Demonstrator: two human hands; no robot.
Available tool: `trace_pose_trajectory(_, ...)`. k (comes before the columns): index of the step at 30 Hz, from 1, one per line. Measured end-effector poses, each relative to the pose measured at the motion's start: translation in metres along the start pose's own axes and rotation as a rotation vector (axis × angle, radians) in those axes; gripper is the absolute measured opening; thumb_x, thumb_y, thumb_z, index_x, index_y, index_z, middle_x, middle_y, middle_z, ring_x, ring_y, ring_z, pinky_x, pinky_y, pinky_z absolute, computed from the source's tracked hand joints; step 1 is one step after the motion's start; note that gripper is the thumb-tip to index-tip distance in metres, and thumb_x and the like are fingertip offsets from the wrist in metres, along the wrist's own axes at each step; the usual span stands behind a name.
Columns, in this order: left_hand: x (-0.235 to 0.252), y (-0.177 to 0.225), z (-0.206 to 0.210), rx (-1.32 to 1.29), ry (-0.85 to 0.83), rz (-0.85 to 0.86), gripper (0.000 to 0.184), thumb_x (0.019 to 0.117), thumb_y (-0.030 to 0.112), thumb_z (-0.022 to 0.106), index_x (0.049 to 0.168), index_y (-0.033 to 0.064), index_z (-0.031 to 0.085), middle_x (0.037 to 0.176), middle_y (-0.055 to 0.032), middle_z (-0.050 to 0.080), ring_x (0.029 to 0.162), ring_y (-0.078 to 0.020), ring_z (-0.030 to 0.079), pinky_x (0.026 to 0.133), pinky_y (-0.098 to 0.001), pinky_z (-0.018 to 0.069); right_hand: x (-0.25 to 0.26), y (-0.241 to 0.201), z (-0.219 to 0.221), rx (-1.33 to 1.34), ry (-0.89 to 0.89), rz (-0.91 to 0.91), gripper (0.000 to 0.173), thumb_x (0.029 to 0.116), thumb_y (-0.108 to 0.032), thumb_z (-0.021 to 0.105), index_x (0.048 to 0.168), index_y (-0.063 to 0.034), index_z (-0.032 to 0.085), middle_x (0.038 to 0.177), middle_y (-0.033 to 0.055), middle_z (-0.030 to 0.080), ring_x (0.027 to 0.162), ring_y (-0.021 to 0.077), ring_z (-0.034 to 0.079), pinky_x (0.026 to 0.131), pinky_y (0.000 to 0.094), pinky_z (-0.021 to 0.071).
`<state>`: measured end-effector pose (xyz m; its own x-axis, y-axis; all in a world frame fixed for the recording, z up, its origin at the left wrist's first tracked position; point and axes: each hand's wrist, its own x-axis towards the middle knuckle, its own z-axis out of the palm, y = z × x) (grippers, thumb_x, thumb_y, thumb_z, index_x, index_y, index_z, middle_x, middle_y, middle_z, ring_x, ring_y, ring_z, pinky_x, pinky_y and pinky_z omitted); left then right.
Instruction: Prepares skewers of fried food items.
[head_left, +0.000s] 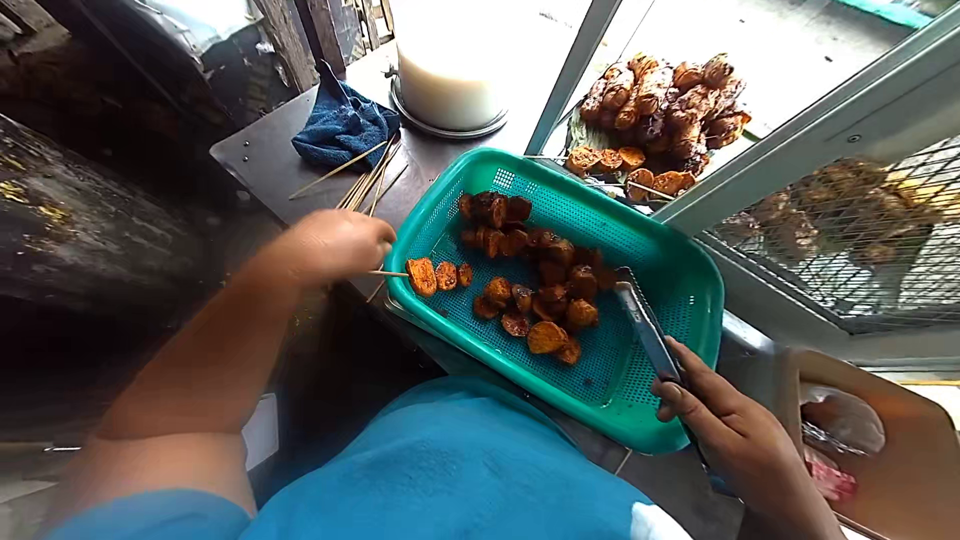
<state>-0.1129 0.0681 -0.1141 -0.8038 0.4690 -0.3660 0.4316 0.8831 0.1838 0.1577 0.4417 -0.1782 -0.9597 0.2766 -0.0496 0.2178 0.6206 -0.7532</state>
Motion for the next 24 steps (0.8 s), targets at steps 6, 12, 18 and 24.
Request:
trace_pose_trajectory(6,0.060,-0.066,0.060,-0.402,0.178,-0.156,0.034,0.1014,0.009,0.057,0.135,0.0030,0.063,0.122,-0.0265,0.066,0.114,-0.0443,0.063,0.100,-0.0655,0.0466,0.003,-0.013,-0.005,0.045,-0.050,0.051,0.060,0.1040,-0.026,0.052,0.155,0.0035,0.039,0.109,0.0098,0.069,0.077,0.0022,0.063,0.069,0.0197,0.0539)
trace_pose_trajectory(12,0.101,-0.062,0.097,-0.295,0.363,-0.355,0.053,0.0989,0.012,0.058,0.151,0.0107,0.049,0.145,-0.0297,0.050,0.135,-0.0458,0.049,0.112,-0.0584,0.0403,0.029,-0.035,-0.004,-0.011,-0.214,0.004,0.059,0.1062,-0.023,0.053,0.156,0.0032,0.037,0.121,0.0257,0.067,0.094,0.0310,0.069,0.088,0.0502,0.0558)
trace_pose_trajectory(18,0.101,-0.045,0.079,-0.165,0.155,-0.378,0.049,0.0994,0.015,0.055,0.147,0.0046,0.051,0.135,-0.0288,0.060,0.127,-0.0465,0.056,0.105,-0.0627,0.0448,0.040,-0.044,0.000,-0.025,-0.223,0.018,0.060,0.1055,-0.023,0.054,0.158,-0.0001,0.037,0.130,0.0249,0.065,0.106,0.0337,0.069,0.096,0.0511,0.0540)
trace_pose_trajectory(24,0.089,-0.059,0.059,-0.914,0.238,-0.352,0.043,0.0982,0.004,0.054,0.142,0.0002,0.054,0.120,-0.0214,0.065,0.090,-0.0260,0.070,0.083,-0.0426,0.0583,0.035,-0.024,0.002,-0.009,-0.127,0.045,0.062,0.1028,-0.030,0.056,0.157,-0.0046,0.040,0.124,0.0180,0.069,0.095,0.0251,0.070,0.087,0.0447,0.0569)
